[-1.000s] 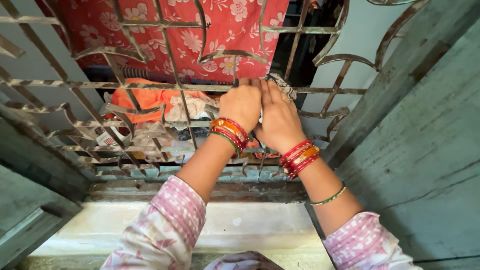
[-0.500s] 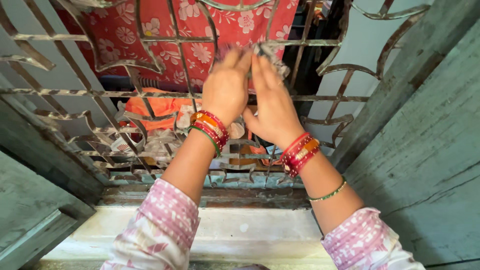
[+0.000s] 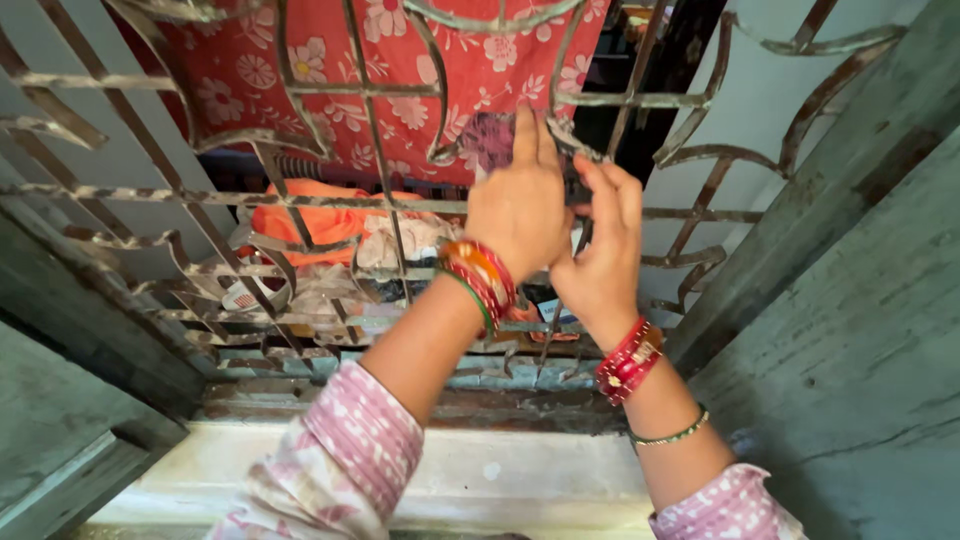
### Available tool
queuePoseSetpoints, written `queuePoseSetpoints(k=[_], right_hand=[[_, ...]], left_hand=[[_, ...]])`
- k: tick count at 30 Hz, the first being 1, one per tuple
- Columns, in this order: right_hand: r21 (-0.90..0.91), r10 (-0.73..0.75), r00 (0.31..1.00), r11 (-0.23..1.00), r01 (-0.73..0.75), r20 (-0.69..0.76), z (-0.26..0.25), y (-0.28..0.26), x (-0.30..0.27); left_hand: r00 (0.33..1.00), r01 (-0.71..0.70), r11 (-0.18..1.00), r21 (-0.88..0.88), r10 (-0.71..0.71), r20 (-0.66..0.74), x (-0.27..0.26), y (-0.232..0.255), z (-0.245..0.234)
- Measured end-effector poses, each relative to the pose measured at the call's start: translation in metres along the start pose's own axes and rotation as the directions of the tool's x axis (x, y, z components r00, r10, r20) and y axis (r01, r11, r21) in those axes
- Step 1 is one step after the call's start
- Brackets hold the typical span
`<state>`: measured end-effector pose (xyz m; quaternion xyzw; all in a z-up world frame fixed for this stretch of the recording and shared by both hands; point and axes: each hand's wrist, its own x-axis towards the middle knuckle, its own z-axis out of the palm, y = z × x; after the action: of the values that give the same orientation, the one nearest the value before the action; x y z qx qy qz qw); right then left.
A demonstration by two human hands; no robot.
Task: The person wipes a window grille with a cloth, washes and wrings the cloth in a bucket of water, and then wipes the window grille with the cloth.
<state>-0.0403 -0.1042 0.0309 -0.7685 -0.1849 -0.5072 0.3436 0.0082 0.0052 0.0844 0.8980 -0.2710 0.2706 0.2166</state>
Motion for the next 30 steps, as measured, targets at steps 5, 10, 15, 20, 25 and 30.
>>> queuePoseSetpoints(k=[5,10,15,20,25,30], right_hand=[[0.035,0.192,0.981,0.981,-0.191,-0.035,0.002,-0.009,0.004],[-0.303,-0.039,0.999,0.952,0.043,0.018,0.004,-0.011,0.001],[-0.221,-0.037,0.986,0.973,0.073,0.165,0.012,-0.017,-0.011],[-0.302,0.043,0.959,0.952,0.046,0.28,-0.004,-0.01,0.01],[-0.326,0.047,0.944,0.943,0.065,0.325,-0.001,-0.013,0.009],[-0.33,0.006,0.963,0.94,0.086,0.268,0.009,-0.027,-0.002]], left_hand=[[0.959,0.094,0.994,0.054,-0.105,0.263,0.031,-0.019,-0.001],[0.996,-0.049,0.998,-0.035,0.046,-0.079,-0.005,-0.024,0.007],[0.992,-0.088,0.994,-0.058,0.083,-0.091,-0.026,-0.022,0.0],[0.996,-0.027,0.995,-0.096,0.019,-0.084,-0.005,-0.023,0.001],[0.998,-0.05,0.998,0.027,0.049,0.045,0.024,-0.034,-0.002],[0.987,-0.049,0.996,-0.079,0.036,-0.157,-0.006,-0.028,0.001]])
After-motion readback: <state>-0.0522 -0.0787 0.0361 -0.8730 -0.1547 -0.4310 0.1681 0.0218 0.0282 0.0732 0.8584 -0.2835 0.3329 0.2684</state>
